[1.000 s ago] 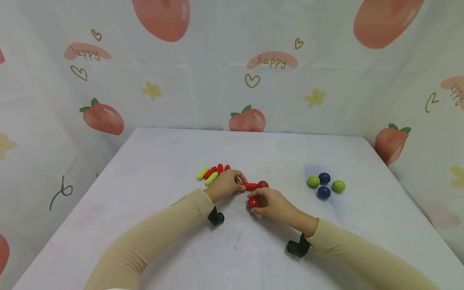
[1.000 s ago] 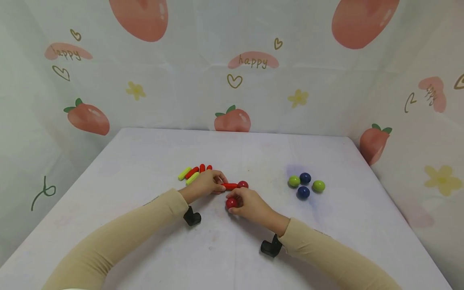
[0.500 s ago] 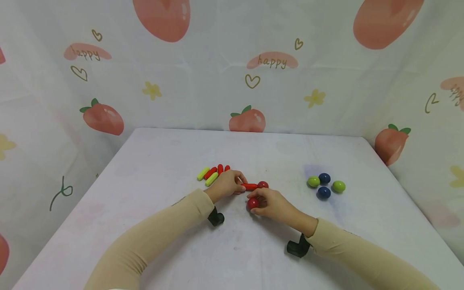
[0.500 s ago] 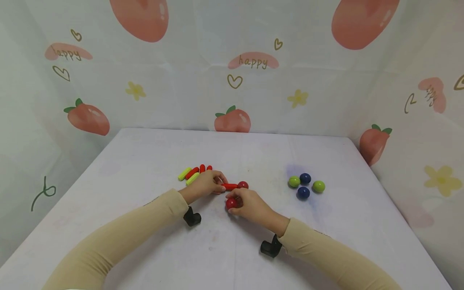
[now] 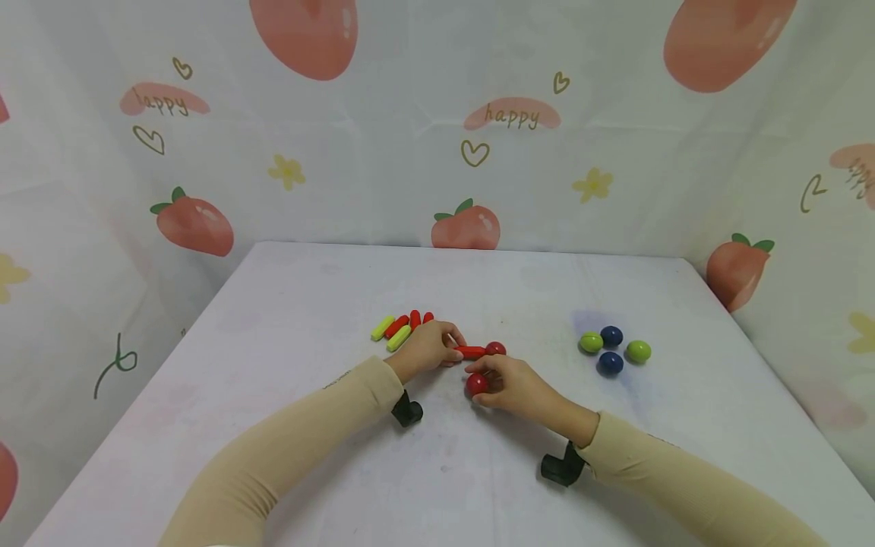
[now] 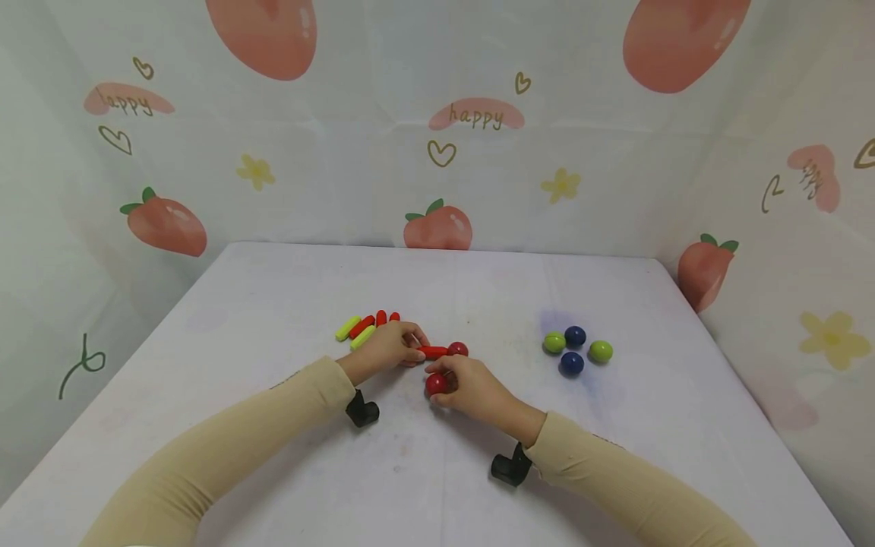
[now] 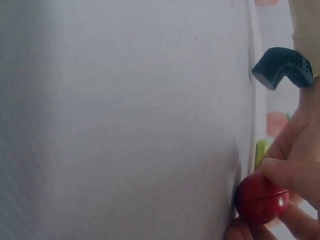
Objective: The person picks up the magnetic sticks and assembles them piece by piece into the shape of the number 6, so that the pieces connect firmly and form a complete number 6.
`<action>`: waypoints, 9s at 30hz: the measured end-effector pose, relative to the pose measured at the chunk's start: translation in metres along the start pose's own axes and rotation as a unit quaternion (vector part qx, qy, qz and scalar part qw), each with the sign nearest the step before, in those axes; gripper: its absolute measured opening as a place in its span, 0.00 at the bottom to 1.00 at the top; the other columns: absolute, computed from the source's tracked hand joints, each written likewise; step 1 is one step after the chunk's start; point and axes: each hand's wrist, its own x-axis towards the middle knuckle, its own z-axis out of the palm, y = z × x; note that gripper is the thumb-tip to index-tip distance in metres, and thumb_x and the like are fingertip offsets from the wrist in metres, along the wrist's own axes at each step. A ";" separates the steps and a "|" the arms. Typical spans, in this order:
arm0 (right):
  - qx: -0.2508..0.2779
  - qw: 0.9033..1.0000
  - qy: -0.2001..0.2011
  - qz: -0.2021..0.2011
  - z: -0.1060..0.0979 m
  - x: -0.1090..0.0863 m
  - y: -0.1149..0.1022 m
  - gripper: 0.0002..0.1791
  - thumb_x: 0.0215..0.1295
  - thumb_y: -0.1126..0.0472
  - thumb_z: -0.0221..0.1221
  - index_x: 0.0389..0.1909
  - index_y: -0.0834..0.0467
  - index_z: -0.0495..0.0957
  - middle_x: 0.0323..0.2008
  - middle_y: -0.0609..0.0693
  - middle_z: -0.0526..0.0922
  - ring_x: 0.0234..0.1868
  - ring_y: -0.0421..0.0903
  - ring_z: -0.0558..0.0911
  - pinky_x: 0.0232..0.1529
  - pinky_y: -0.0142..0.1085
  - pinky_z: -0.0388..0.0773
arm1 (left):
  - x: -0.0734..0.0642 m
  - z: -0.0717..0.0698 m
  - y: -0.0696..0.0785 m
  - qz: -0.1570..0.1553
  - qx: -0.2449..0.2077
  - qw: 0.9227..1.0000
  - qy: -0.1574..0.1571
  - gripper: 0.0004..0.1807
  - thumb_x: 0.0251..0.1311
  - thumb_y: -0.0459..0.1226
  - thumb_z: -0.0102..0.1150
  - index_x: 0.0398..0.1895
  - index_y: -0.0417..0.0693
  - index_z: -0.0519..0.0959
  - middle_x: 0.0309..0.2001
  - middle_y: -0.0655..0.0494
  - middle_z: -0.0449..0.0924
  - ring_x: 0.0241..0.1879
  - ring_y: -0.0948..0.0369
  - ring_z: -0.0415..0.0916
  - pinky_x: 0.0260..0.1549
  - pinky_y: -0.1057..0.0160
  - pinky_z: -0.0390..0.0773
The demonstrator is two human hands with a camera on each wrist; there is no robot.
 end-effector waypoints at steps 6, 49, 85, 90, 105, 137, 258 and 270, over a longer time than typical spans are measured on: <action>0.000 1.000 0.003 0.007 0.000 -0.001 -0.001 0.21 0.58 0.67 0.72 0.53 0.62 0.81 0.52 0.57 0.86 0.50 0.51 0.86 0.55 0.45 0.85 | 0.000 0.000 -0.001 0.004 0.004 1.000 -0.001 0.09 0.62 0.34 0.70 0.44 0.45 0.84 0.33 0.52 0.78 0.27 0.64 0.77 0.32 0.74 0.81; 0.042 0.996 0.064 0.040 -0.035 0.014 0.026 0.30 0.64 0.63 0.69 0.66 0.62 0.73 0.65 0.63 0.77 0.65 0.63 0.78 0.64 0.54 0.77 | 0.000 0.000 -0.001 0.001 -0.003 1.000 -0.004 0.07 0.61 0.33 0.70 0.42 0.45 0.84 0.31 0.55 0.76 0.26 0.65 0.75 0.29 0.75 0.78; 0.032 0.996 0.035 0.070 -0.032 0.031 0.037 0.20 0.64 0.65 0.68 0.56 0.64 0.79 0.53 0.62 0.85 0.56 0.58 0.84 0.61 0.50 0.81 | 0.003 0.000 -0.005 -0.001 0.004 1.000 -0.008 0.08 0.62 0.35 0.70 0.43 0.49 0.83 0.34 0.54 0.77 0.30 0.63 0.75 0.30 0.74 0.75; 0.032 0.996 0.036 0.074 -0.033 0.031 0.037 0.20 0.64 0.65 0.68 0.56 0.63 0.79 0.53 0.61 0.85 0.57 0.58 0.83 0.61 0.50 0.81 | 0.004 -0.002 -0.010 0.007 0.005 1.000 -0.020 0.10 0.62 0.36 0.70 0.46 0.51 0.83 0.37 0.53 0.79 0.34 0.60 0.74 0.31 0.72 0.74; 0.034 0.996 0.036 0.074 -0.033 0.031 0.036 0.20 0.64 0.65 0.68 0.56 0.63 0.80 0.52 0.60 0.85 0.56 0.57 0.84 0.62 0.50 0.80 | -0.025 -0.022 0.014 0.037 -0.012 0.999 -0.032 0.18 0.64 0.37 0.66 0.57 0.49 0.81 0.52 0.49 0.83 0.42 0.58 0.82 0.43 0.62 0.82; 0.043 0.997 0.045 0.033 -0.034 0.029 0.038 0.19 0.62 0.68 0.68 0.54 0.67 0.80 0.50 0.64 0.86 0.54 0.59 0.85 0.59 0.49 0.82 | -0.033 0.019 0.005 0.090 0.018 0.992 -0.087 0.15 0.59 0.35 0.72 0.50 0.51 0.85 0.48 0.54 0.85 0.47 0.59 0.79 0.47 0.62 0.81; 0.027 0.997 0.039 0.063 -0.040 0.028 0.038 0.20 0.62 0.63 0.70 0.55 0.61 0.82 0.52 0.60 0.87 0.58 0.58 0.85 0.61 0.51 0.80 | -0.025 -0.016 -0.011 0.009 -0.006 0.999 0.045 0.16 0.63 0.36 0.69 0.54 0.46 0.84 0.51 0.48 0.86 0.50 0.54 0.82 0.44 0.63 0.83; 0.025 0.996 0.040 0.071 -0.040 0.028 0.038 0.20 0.62 0.63 0.70 0.55 0.60 0.82 0.52 0.59 0.87 0.58 0.58 0.84 0.61 0.50 0.80 | -0.027 -0.044 -0.005 0.034 -0.028 0.999 0.017 0.18 0.68 0.36 0.62 0.59 0.41 0.80 0.51 0.44 0.84 0.44 0.52 0.85 0.45 0.63 0.84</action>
